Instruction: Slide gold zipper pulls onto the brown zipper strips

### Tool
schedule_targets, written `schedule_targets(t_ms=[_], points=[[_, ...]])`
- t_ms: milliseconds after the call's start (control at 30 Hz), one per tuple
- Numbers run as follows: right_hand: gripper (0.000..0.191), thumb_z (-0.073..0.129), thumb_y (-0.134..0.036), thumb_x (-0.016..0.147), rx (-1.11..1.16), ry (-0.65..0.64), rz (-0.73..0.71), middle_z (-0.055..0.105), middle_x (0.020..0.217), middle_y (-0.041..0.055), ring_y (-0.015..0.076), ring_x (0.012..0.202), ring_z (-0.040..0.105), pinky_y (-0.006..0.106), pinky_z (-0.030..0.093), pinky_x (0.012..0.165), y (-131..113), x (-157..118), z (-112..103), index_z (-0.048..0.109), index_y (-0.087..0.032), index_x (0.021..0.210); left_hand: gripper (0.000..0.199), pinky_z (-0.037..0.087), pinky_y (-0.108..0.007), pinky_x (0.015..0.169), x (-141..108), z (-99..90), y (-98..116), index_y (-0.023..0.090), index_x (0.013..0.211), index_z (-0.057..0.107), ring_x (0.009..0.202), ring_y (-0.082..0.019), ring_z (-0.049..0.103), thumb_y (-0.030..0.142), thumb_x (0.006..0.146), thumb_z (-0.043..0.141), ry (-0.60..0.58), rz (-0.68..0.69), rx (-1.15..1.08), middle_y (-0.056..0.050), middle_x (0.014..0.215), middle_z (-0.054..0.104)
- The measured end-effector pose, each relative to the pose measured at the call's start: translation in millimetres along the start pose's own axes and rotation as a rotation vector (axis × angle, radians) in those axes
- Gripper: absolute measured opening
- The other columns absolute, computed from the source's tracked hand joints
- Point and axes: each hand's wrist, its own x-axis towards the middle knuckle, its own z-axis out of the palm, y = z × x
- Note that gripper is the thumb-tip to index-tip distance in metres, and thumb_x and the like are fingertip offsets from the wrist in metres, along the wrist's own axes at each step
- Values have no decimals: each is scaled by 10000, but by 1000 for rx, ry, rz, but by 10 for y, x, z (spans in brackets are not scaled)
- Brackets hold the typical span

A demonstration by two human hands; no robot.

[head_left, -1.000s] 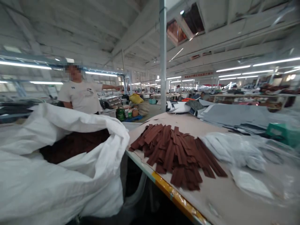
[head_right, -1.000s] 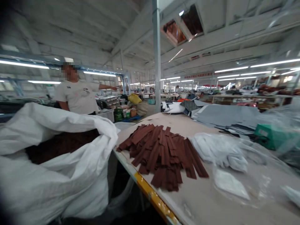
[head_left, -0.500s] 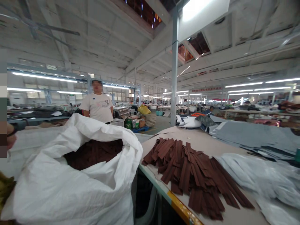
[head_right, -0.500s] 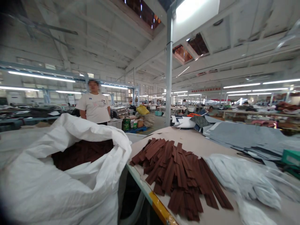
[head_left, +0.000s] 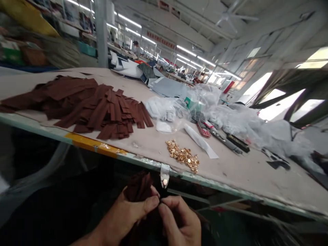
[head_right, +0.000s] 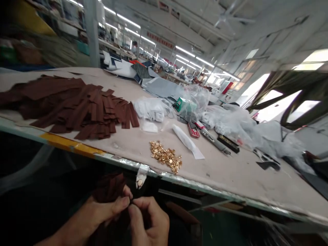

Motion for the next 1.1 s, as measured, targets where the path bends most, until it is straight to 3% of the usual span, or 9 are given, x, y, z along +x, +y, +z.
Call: schedule_targets(t_ms=[133,233,333,433,567,700,867,1000,1100], points=[[227,644,-379,805,-17,-25,-26,546,539,-25,90,447,442,220,377,461,-45,65,40,674,-180,700,346,382,-229,541,-18,2,14,171,748,616,566,-106,464,461,660,783,22,72,1,37,632,556],[187,608,-325,843,-73,-60,-94,587,582,-13,110,501,518,221,408,493,-32,64,11,665,-189,728,356,324,-207,484,-7,0,18,167,734,623,506,-86,393,479,658,775,19,79,52,60,552,491],[97,588,-204,856,-199,-55,-351,639,652,0,126,566,588,222,432,539,-14,70,-28,665,-199,798,352,292,-206,471,13,-15,4,159,689,631,492,-83,356,493,690,742,-7,64,97,60,515,448],[149,559,-92,850,-319,-39,-663,654,687,7,127,580,608,221,436,553,-7,92,-34,659,-200,870,321,286,-193,468,13,-17,-20,153,676,654,475,-75,347,456,671,761,-4,-29,-54,56,488,449],[178,544,-51,840,-349,-10,-836,660,682,13,141,594,628,231,443,555,-23,91,18,637,-199,874,305,290,-175,449,4,9,-43,146,592,653,422,-59,323,411,622,799,83,-221,-252,67,387,399],[147,567,-102,853,-211,78,-600,629,680,-17,113,559,592,220,417,531,-58,64,77,642,-228,840,341,302,-181,444,-13,45,-39,147,562,629,446,-68,369,413,586,841,80,-229,-285,47,439,455],[30,674,-237,802,137,23,-212,591,677,-15,121,595,567,207,433,513,-75,76,106,670,-211,788,304,339,-192,486,-17,58,-21,159,648,663,499,-79,417,368,566,869,93,-114,-249,47,524,511],[262,734,-393,761,397,-49,102,576,642,-16,31,395,359,151,280,349,-94,115,91,626,-162,701,390,322,-202,456,17,33,12,152,472,565,440,-75,381,405,656,799,-4,-150,-253,42,427,452],[342,716,-463,768,641,-154,343,562,570,-35,-9,322,237,123,186,303,-96,166,60,577,-157,709,321,319,-203,461,50,19,52,160,513,594,435,-72,345,365,686,772,0,-136,-272,48,426,437]])
